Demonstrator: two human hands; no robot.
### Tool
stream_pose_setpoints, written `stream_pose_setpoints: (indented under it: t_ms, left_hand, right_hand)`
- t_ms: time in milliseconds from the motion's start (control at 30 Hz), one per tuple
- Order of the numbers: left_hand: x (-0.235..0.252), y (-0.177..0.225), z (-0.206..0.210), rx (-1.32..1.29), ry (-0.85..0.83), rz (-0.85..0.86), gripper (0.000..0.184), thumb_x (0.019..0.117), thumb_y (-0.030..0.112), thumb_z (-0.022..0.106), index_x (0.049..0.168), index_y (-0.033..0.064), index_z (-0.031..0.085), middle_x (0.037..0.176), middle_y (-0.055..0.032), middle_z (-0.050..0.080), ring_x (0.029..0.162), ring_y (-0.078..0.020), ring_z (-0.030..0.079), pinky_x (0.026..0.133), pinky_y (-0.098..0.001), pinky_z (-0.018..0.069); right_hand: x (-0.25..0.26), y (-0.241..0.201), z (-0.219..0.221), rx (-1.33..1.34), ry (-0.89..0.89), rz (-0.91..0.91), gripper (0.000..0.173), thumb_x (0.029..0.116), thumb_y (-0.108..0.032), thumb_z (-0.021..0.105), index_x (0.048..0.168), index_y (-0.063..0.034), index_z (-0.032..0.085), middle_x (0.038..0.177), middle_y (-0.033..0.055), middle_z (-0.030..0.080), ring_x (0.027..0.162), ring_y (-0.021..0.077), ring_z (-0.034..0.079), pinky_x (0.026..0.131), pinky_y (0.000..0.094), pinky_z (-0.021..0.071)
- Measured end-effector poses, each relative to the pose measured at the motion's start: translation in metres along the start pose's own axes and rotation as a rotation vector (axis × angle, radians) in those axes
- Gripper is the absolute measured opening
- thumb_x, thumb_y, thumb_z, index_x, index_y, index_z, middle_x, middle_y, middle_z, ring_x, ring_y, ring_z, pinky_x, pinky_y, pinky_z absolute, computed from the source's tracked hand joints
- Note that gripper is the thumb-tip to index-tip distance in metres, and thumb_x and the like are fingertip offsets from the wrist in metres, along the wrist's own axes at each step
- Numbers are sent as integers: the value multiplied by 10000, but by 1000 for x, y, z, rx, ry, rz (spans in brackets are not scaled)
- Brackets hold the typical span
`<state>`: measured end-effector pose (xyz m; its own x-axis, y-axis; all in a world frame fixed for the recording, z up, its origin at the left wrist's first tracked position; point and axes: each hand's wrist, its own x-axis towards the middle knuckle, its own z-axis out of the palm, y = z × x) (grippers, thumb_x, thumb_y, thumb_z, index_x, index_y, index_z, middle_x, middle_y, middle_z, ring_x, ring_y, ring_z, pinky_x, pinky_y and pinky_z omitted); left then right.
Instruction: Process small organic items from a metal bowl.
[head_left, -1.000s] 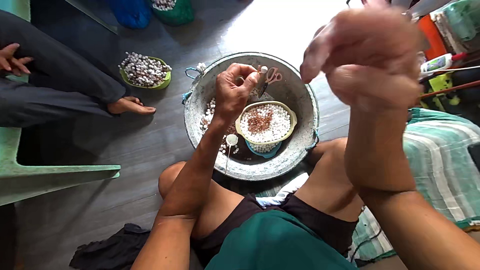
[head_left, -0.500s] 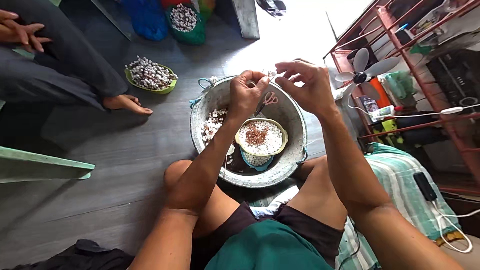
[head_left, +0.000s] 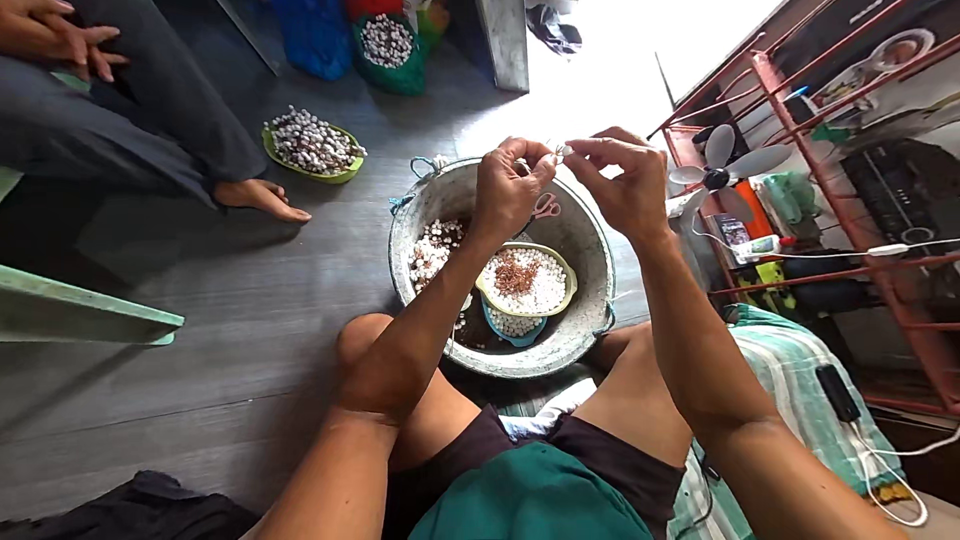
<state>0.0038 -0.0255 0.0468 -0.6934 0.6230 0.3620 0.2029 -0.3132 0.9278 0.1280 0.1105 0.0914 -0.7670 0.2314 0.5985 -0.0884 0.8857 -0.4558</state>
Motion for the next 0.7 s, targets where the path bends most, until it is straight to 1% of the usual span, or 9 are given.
stream_pose_setpoints:
  t_ms: [267,400,467,500,567,600,633,667,700]
  left_hand:
    - [-3,2,4,17,1,-36,42,941,82,690,929,60,723,885,-22,683,688,-74,625,603,-224,536]
    - [-2,2,3,-11,-25,-74,59,954,84,682,966,40,718,846,-16,689,610,-61,583,540,-217,488]
    - [-4,-1,2,10,-47,-76,78,960,90,668,984,32,715,847,-8,689,614,-51,578,547,-220,483]
    - [-2,-2,1,21,-55,-69,84,961,96,664,988,35,717,853,-2,689,623,-51,583,554,-224,491]
    - [-1,-4,-3,23,-81,-66,90,970,101,655,1007,38,709,866,-3,684,614,-59,575,543,-235,489]
    - [2,-4,-6,13,-95,-70,90,979,102,653,1020,37,700,872,-8,682,606,-67,573,531,-239,489]
    - [5,-5,-9,0,-106,-74,93,986,103,646,1031,37,693,874,-10,687,602,-75,587,515,-243,498]
    - [7,-6,-12,-18,-113,-82,89,992,102,640,1035,39,686,875,-11,697,613,-81,615,506,-243,513]
    - [9,-7,-15,-37,-126,-97,92,1000,103,632,1046,42,684,896,-14,711,651,-92,649,516,-248,533]
  right_hand:
    - [-8,4,2,71,38,31,179,987,-174,692,1087,-59,787,974,59,721,809,80,667,714,236,569]
    - [-7,7,1,66,24,22,189,993,-199,688,1082,-66,788,968,54,730,809,80,677,724,249,580]
    - [-13,9,3,90,9,37,193,992,-192,689,1098,-58,778,958,50,734,807,80,680,719,254,579]
    - [-14,11,2,119,1,46,214,987,-180,694,1131,-37,760,967,50,736,821,87,689,726,262,589]
    - [-25,19,-3,208,4,121,299,983,-157,697,1229,12,703,1024,60,744,880,115,711,762,286,614]
    - [-34,28,-5,247,27,185,292,992,-155,684,1229,15,696,1035,62,743,901,122,716,784,297,621]
    - [-46,40,-4,276,45,257,264,1005,-155,660,1203,16,703,1026,64,743,884,120,713,783,307,617]
    - [-62,53,1,288,30,345,246,1014,-160,642,1177,11,711,1006,61,744,865,110,706,785,310,607]
    - [-82,67,9,268,-34,442,238,1013,-175,639,1156,-4,721,999,57,745,866,102,704,809,314,602]
